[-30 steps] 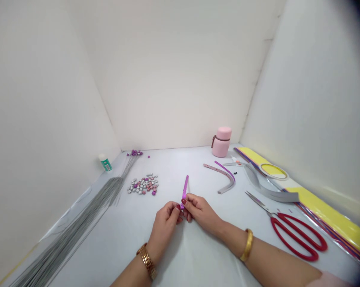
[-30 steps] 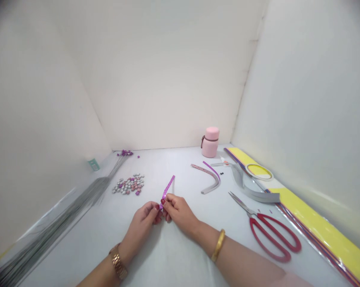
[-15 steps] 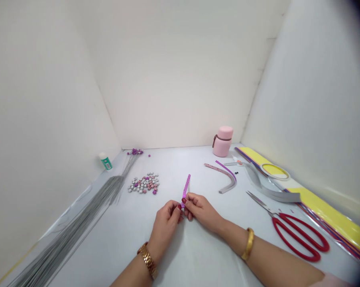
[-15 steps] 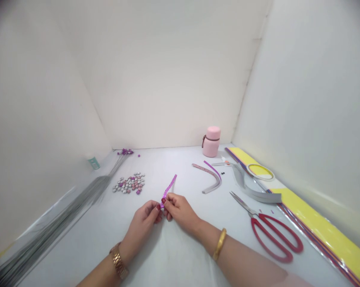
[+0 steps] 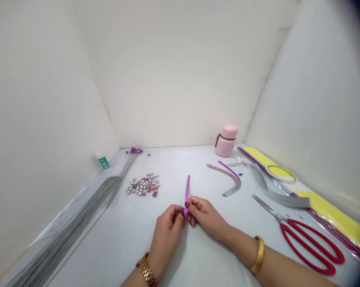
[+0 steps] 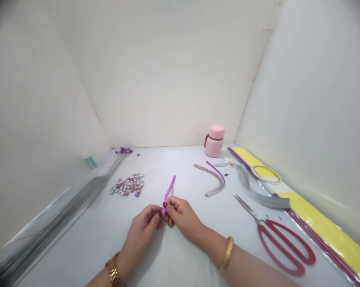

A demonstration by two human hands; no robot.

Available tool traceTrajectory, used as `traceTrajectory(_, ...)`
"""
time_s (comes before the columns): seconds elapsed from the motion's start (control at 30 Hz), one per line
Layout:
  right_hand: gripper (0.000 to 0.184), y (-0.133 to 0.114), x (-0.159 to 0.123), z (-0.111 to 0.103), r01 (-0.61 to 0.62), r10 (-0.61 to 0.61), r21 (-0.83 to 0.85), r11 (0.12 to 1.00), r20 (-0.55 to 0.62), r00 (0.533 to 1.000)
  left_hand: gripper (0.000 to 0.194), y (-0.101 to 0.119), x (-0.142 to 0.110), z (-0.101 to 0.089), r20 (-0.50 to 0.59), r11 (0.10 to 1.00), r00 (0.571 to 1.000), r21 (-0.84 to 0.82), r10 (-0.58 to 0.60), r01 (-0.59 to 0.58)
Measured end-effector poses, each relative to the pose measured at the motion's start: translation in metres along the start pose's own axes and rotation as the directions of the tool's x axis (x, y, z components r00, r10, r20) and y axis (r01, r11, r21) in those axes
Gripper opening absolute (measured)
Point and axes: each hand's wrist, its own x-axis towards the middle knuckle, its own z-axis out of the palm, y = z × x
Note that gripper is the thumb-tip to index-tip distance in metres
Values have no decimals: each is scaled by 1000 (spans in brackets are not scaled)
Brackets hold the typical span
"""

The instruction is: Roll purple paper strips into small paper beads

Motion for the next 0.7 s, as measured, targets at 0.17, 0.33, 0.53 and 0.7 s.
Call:
traceTrajectory(0.17,33,0,1,-2,-18,18,6,1000,3,1000,19,-2,3,-1,11,999,999,-7,-37,37)
traceTrajectory(0.33,31,3,2,-3,-26,26,9,1000,0,1000,18,-1,4,0,38,997,999,-59,-38,40)
traceTrajectory(0.53,32,4,2,-3,-19,19,6,1000,15,1000,20,3,-1,0,-8,996,1000,92,5,-4)
traceTrajectory(0.7,29,2,0,-3,6,-5,-35,999,21,1000,23,1,-4,-4,8,910,982,373,189,-179)
